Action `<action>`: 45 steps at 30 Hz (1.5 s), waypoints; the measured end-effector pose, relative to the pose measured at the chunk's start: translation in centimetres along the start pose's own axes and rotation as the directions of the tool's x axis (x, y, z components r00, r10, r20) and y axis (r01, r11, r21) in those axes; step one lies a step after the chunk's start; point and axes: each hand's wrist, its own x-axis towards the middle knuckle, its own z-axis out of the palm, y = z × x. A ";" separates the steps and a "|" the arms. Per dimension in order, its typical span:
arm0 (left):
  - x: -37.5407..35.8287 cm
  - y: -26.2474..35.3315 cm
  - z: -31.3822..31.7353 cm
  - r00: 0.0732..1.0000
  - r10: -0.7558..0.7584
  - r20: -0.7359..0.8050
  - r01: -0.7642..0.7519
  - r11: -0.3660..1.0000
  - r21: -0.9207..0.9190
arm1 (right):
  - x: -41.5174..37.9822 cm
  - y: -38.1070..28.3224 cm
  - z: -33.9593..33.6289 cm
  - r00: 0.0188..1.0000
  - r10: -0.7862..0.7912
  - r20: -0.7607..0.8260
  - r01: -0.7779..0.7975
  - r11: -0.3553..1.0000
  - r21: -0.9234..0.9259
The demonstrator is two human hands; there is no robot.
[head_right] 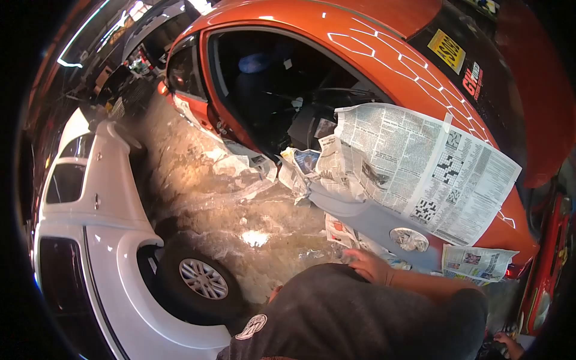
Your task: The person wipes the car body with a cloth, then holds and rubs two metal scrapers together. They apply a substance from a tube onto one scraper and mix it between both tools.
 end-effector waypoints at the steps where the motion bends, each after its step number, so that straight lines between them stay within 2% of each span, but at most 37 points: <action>1: 1.0 0.1 0.9 1.000 0.014 -0.010 -0.014 1.000 -0.026 | 2.4 -0.9 -2.5 0.998 -0.017 0.060 0.028 0.982 -0.188; 2: 0.7 0.4 0.7 0.998 0.000 0.068 -0.008 0.992 0.123 | 5.5 -2.1 -4.8 0.987 -0.133 -0.094 0.099 0.948 -0.302; 3: 1.2 1.5 0.1 0.991 -0.031 0.128 0.008 0.985 0.175 | 8.4 -3.1 -7.6 0.968 -0.145 -0.204 0.058 0.923 -0.381; 4: 1.8 2.6 -0.6 0.984 -0.063 0.168 0.030 0.980 0.198 | 11.3 -4.4 -11.8 0.918 -0.305 -0.254 0.155 0.865 -0.478; 5: 2.6 3.2 -1.1 0.976 -0.087 0.202 0.042 0.975 0.218 | 13.9 -6.6 -15.5 0.863 -0.353 -0.363 0.071 0.794 -0.603; 7: 4.3 4.4 -2.4 0.956 -0.123 0.265 0.055 0.966 0.251 | 17.4 -10.9 -23.8 0.656 -0.516 -0.551 -0.026 0.714 -0.700; 8: 5.3 5.1 -3.3 0.947 -0.137 0.292 0.056 0.962 0.268 | 18.4 -11.0 -27.2 0.521 -0.499 -0.692 -0.120 0.760 -0.639; 9: 6.4 5.9 -4.3 0.936 -0.145 0.321 0.051 0.957 0.284 | 19.0 -11.7 -31.7 0.438 -0.686 -0.581 -0.266 0.519 -0.812; 11: 9.0 7.3 -5.8 0.913 -0.154 0.378 0.032 0.950 0.311 | 20.5 -12.8 -37.2 0.298 -0.621 -0.725 -0.333 0.644 -0.689; 13: 12.3 9.1 -6.5 0.884 -0.153 0.441 0.002 0.946 0.323 | 21.9 -12.1 -40.2 0.196 -0.476 -0.857 -0.466 0.724 -0.509; 16: 18.4 12.4 -6.6 0.823 -0.137 0.551 -0.038 0.955 0.293 | 24.0 -7.7 -41.9 0.152 -0.321 -0.935 -0.724 0.608 -0.327; 18: 22.9 15.4 -6.2 0.756 -0.133 0.641 -0.007 0.977 0.211 | 24.5 -7.7 -41.9 0.130 -0.353 -0.927 -0.724 0.604 -0.332; 19: 25.1 17.0 -6.2 0.701 -0.146 0.698 0.068 0.988 0.138 | 24.8 -8.3 -41.6 0.119 -0.365 -0.923 -0.725 0.603 -0.332; 20: 27.2 18.8 -6.2 0.636 -0.159 0.755 0.175 0.983 0.060 | 25.3 -9.8 -40.8 0.089 -0.279 -0.956 -0.803 0.548 -0.235; 21: 29.4 20.8 -6.5 0.513 -0.156 0.844 0.382 0.922 -0.062 | 25.4 -9.6 -40.8 0.114 -0.331 -0.937 -0.770 0.566 -0.294; 22: 31.8 22.8 -6.9 0.384 -0.137 0.913 0.585 0.801 -0.126 | 25.6 -9.4 -40.7 0.109 -0.336 -0.936 -0.778 0.557 -0.290; 23: 33.8 25.0 -7.3 0.345 -0.135 0.929 0.661 0.738 -0.138 | 25.7 -9.0 -40.7 0.101 -0.339 -0.935 -0.787 0.548 -0.284; 24: 33.2 30.9 -8.3 0.766 -0.310 0.563 0.368 0.930 0.011 | 25.2 -8.2 -41.2 0.122 -0.384 -0.915 -0.791 0.519 -0.323; 25: 38.9 28.4 -8.8 0.705 0.033 0.708 0.137 0.974 -0.181 | 24.4 -7.3 -41.9 0.147 -0.429 -0.891 -0.793 0.488 -0.366; 26: 42.5 31.4 -7.5 0.746 -0.040 0.665 0.147 0.984 -0.106 | 24.0 -6.8 -42.4 0.172 -0.472 -0.865 -0.793 0.454 -0.406; 27: 44.5 34.6 -6.7 0.824 0.125 0.553 0.051 0.955 -0.292 | 24.0 -6.7 -42.6 0.158 -0.463 -0.872 -0.800 0.458 -0.388; 28: 48.6 37.2 -5.2 0.807 0.108 0.581 0.113 0.936 -0.332 | 24.0 -6.9 -42.4 0.141 -0.455 -0.879 -0.806 0.462 -0.369; 30: 53.4 43.7 -2.8 0.786 0.132 0.604 0.088 0.943 -0.321 | 24.0 -7.2 -42.3 0.124 -0.439 -0.890 -0.837 0.435 -0.331; 31: 57.4 45.3 -0.2 0.750 0.060 0.659 0.177 0.941 -0.287 | 24.2 -7.3 -42.2 0.117 -0.438 -0.891 -0.848 0.424 -0.319; 32: 57.4 49.2 0.2 0.744 0.059 0.666 0.203 0.929 -0.309 | 24.4 -7.4 -42.0 0.109 -0.437 -0.893 -0.858 0.412 -0.306; 33: 59.2 50.4 2.1 0.748 0.027 0.663 0.256 0.910 -0.326 | 24.5 -7.5 -41.9 0.100 -0.437 -0.894 -0.869 0.399 -0.293; 35: 63.6 50.7 6.1 0.752 -0.033 0.659 0.353 0.863 -0.361 | 24.5 -7.6 -41.7 0.080 -0.416 -0.906 -0.889 0.381 -0.254; 38: 66.6 51.1 10.2 0.779 -0.229 0.583 0.469 0.830 -0.301 | 24.3 -7.6 -41.7 0.072 -0.399 -0.914 -0.887 0.394 -0.242; 39: 66.9 51.6 10.9 0.777 -0.242 0.581 0.487 0.816 -0.312 | 24.2 -7.6 -41.7 0.086 -0.396 -0.914 -0.876 0.407 -0.259; 40: 67.1 51.6 11.1 0.776 -0.255 0.576 0.503 0.801 -0.323 | 24.4 -7.4 -41.4 0.023 -0.380 -0.925 -0.861 0.463 -0.212; 42: 70.1 49.9 13.4 0.669 -0.204 0.715 0.631 0.665 -0.400 | 24.7 -7.8 -41.5 0.032 -0.363 -0.931 -0.874 0.443 -0.202; 44: 70.7 50.8 14.3 0.655 -0.221 0.722 0.648 0.656 -0.387 | 24.7 -8.1 -41.5 0.047 -0.345 -0.937 -0.894 0.405 -0.194; 45: 70.8 51.1 14.6 0.653 -0.226 0.723 0.649 0.658 -0.381 | 25.4 -7.9 -41.2 -0.060 -0.311 -0.949 -0.812 0.567 -0.134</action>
